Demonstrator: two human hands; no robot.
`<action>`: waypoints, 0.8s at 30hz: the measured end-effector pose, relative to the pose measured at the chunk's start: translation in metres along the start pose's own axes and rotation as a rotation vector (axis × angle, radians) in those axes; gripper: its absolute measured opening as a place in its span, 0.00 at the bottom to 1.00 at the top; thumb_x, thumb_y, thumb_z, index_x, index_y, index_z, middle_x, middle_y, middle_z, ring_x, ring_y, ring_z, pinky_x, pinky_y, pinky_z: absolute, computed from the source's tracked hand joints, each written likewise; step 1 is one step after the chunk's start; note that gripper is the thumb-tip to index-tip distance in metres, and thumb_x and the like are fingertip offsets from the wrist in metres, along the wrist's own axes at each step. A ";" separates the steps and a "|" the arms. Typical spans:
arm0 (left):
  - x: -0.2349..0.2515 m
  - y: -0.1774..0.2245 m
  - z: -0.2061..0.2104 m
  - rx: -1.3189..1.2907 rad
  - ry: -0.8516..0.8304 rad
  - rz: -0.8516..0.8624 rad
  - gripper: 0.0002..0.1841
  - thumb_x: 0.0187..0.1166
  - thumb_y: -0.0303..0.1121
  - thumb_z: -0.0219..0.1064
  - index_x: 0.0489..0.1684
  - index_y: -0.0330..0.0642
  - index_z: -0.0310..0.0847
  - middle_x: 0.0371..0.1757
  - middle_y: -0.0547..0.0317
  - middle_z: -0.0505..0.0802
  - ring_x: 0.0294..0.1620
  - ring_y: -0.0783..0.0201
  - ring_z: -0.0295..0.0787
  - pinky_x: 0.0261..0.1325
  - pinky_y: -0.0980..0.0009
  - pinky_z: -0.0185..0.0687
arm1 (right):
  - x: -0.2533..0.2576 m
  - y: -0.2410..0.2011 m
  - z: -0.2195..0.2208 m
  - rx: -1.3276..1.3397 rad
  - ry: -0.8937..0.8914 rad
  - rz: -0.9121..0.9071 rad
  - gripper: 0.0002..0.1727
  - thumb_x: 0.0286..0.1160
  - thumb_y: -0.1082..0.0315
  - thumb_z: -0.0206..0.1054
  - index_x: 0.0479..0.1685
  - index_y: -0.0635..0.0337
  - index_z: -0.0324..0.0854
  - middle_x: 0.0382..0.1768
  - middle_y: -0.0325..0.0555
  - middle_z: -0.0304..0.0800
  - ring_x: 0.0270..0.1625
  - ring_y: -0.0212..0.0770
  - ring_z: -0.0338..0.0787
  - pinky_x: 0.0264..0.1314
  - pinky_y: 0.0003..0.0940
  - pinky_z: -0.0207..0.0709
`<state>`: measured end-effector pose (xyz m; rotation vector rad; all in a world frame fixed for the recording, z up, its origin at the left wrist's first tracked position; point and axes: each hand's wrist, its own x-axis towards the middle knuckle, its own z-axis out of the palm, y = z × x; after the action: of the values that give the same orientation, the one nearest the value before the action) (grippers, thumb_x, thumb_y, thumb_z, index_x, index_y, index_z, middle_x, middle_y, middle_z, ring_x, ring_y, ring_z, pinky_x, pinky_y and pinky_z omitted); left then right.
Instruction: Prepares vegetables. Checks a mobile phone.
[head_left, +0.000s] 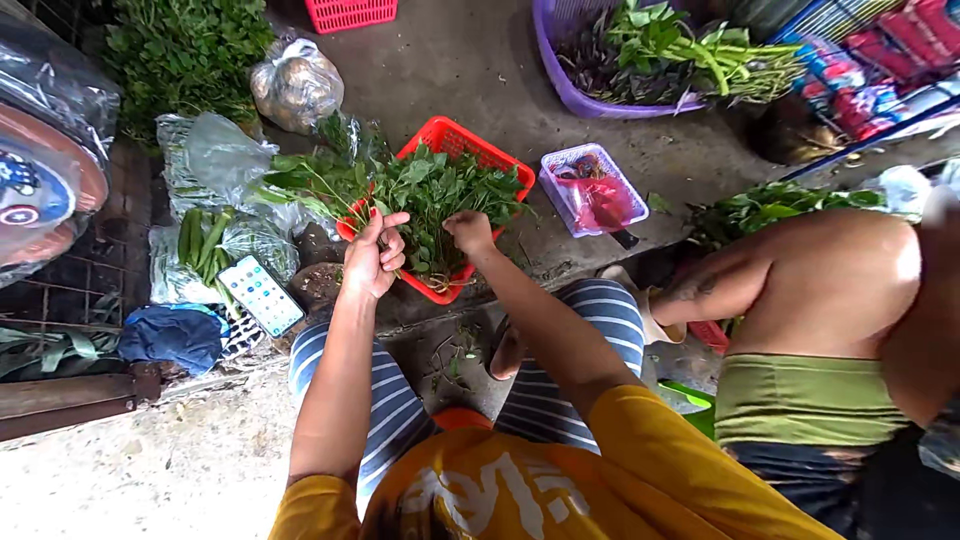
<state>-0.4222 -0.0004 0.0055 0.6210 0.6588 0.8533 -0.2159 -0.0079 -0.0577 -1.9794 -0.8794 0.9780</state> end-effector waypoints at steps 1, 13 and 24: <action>-0.001 0.000 0.001 0.014 0.016 0.005 0.30 0.97 0.46 0.33 0.51 0.39 0.83 0.14 0.73 0.73 0.07 0.79 0.61 0.11 0.86 0.60 | 0.000 -0.003 -0.003 -0.001 -0.001 -0.003 0.12 0.79 0.66 0.70 0.53 0.63 0.87 0.41 0.52 0.89 0.34 0.44 0.82 0.40 0.45 0.77; -0.003 -0.006 0.010 0.184 0.182 -0.044 0.26 0.97 0.45 0.40 0.50 0.38 0.83 0.18 0.69 0.76 0.10 0.77 0.63 0.13 0.85 0.60 | 0.003 0.012 0.016 -0.438 -0.119 0.062 0.16 0.80 0.59 0.66 0.55 0.61 0.88 0.54 0.62 0.91 0.60 0.63 0.90 0.58 0.68 0.80; -0.004 -0.006 0.007 0.278 0.193 0.029 0.23 0.97 0.43 0.42 0.50 0.41 0.84 0.25 0.68 0.82 0.16 0.76 0.71 0.19 0.82 0.70 | -0.017 -0.014 -0.019 0.064 -0.039 -0.072 0.09 0.77 0.70 0.70 0.50 0.66 0.86 0.43 0.53 0.90 0.38 0.43 0.85 0.42 0.44 0.79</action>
<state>-0.4165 -0.0080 0.0067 0.8055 0.9555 0.8625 -0.2113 -0.0212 -0.0317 -1.8680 -0.9230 0.9942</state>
